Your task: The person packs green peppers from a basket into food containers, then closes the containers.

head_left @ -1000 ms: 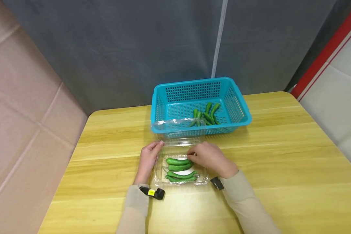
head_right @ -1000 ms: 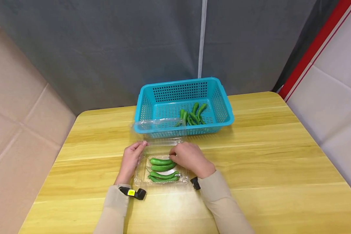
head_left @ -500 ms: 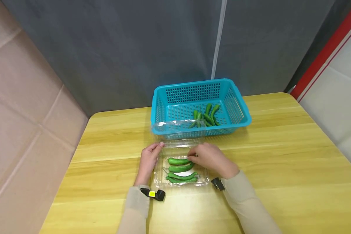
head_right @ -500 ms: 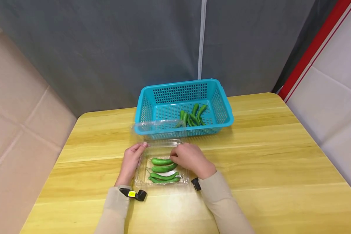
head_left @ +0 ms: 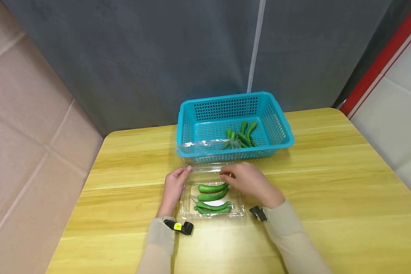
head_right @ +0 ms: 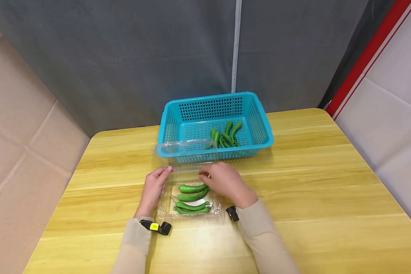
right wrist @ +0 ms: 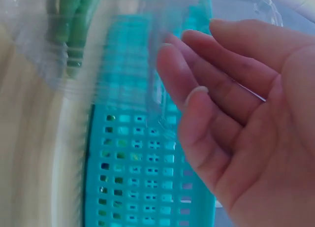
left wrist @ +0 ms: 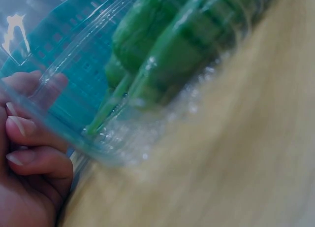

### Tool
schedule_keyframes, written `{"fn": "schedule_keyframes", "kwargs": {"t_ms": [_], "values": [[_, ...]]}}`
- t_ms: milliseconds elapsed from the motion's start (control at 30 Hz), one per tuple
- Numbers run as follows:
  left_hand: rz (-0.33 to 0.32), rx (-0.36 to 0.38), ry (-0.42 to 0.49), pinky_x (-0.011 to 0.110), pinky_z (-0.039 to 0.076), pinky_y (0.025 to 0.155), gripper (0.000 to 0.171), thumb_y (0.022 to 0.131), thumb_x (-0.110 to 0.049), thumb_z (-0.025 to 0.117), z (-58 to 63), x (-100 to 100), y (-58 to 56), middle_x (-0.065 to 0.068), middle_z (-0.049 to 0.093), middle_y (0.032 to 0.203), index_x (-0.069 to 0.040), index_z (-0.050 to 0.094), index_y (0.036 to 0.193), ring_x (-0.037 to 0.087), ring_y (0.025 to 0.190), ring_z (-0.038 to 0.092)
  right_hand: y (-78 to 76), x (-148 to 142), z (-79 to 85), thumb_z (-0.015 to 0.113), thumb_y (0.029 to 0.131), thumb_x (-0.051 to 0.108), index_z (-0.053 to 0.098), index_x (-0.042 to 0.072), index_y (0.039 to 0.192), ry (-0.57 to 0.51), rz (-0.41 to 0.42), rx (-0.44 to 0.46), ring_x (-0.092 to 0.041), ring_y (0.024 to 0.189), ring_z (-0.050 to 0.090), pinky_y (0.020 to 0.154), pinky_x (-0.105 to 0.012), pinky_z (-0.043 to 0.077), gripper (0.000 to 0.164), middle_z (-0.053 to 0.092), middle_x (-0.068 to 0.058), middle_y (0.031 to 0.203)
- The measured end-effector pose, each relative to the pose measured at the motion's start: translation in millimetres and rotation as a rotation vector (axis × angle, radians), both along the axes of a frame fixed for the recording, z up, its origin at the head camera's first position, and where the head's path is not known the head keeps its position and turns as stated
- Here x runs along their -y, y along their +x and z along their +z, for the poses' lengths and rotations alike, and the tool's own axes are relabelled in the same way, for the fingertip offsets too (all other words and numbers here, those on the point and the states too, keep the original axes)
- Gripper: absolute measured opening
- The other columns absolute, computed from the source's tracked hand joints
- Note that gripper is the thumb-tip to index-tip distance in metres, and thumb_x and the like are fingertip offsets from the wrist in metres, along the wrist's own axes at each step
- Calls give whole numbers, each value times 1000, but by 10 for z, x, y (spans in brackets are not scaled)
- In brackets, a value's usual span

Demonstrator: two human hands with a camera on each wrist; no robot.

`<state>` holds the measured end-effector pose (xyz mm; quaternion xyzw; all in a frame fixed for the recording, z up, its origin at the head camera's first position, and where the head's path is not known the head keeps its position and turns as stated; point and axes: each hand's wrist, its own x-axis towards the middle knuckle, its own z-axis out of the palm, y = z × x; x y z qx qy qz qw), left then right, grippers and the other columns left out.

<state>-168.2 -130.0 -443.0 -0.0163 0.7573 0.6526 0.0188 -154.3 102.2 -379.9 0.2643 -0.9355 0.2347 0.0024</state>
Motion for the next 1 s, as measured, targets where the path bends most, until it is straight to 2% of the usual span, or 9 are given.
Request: {"fn": "schedule_keyframes", "kwargs": {"t_ms": [200,500,767,1000], "values": [[2,-5,-15,23,27,30,34,89,-33,55,4,0,0,-3,33,44,-3,66,99,5,31,30,-32,-129,71,61,86,23,69,16,95,-34,-28,-38,-2,69,54,63,-21,46,14,63,10,80],[3,-12,-11,22,26,30,32,89,-32,55,-1,0,9,-3,34,44,-3,67,98,4,31,29,-16,-380,198,59,87,25,68,14,95,-102,-122,-1,-7,69,53,64,-27,45,16,62,9,82],[-4,-10,-19,23,27,30,33,89,-33,55,22,9,8,-3,34,44,-4,67,98,5,31,30,-35,-553,237,57,89,25,66,14,94,-161,-175,-22,-11,69,53,61,-29,45,16,61,5,81],[-10,-4,-9,21,27,31,32,89,-33,55,-2,11,17,-3,34,44,-5,67,97,4,31,30,-33,-623,211,51,91,32,65,13,97,-235,-318,-73,-15,74,57,66,-33,46,24,64,1,84]]}}
